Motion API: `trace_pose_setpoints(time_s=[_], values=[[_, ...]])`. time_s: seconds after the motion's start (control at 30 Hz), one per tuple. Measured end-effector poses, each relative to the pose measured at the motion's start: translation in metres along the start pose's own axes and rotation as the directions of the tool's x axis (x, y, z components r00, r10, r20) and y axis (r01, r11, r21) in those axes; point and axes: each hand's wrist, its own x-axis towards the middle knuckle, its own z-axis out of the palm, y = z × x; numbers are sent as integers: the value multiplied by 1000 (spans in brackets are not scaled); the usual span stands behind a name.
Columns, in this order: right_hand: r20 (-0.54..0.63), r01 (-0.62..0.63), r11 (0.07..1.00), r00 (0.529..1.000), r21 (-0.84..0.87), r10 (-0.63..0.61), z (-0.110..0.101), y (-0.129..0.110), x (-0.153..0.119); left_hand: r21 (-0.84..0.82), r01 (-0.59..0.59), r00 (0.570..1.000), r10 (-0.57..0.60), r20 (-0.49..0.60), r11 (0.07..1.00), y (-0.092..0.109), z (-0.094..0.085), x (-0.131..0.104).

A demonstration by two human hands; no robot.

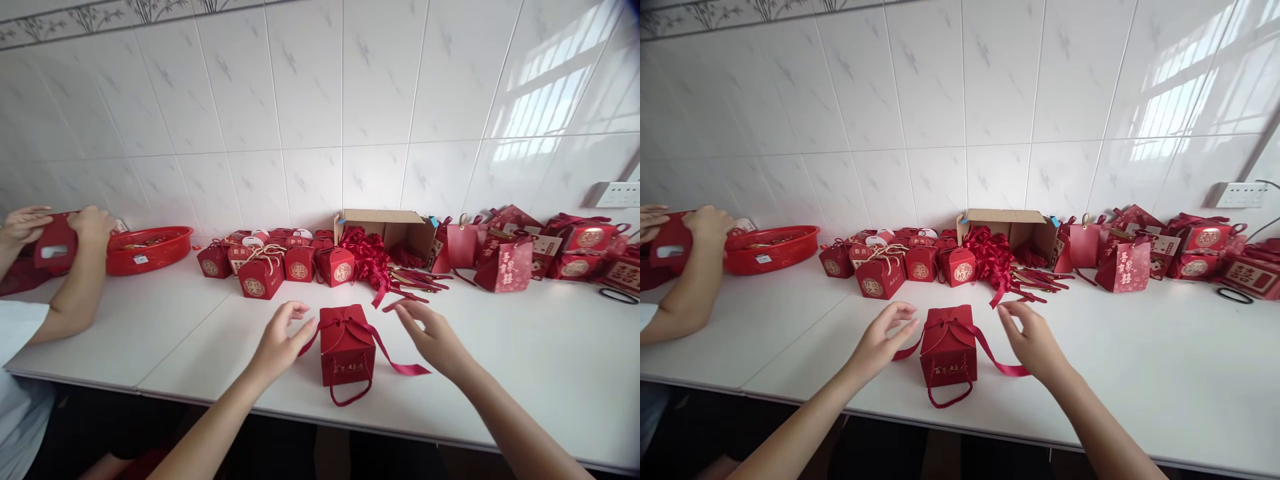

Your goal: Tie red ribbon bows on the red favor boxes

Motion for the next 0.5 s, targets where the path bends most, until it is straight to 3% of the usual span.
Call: trace_pose_setpoints(time_s=[0.1, 0.27, 0.4, 0.5], values=[[233, -104, 979, 971, 177, 61, 19, -10, 10, -108, 38, 993, -26, 114, 993, 9, 18, -1], [542, -400, 873, 816, 280, 200, 23, -10, 17, -125, 205, 964, -178, 198, 971, 7, 22, 3], [639, -403, 867, 757, 291, 137, 12, -12, 21, -194, 309, 886, -208, 414, 931, 12, 13, 5], [602, -389, 820, 796, 419, 70, 7, -5, 24, -246, 315, 899, -205, 386, 917, 12, 8, 4]])
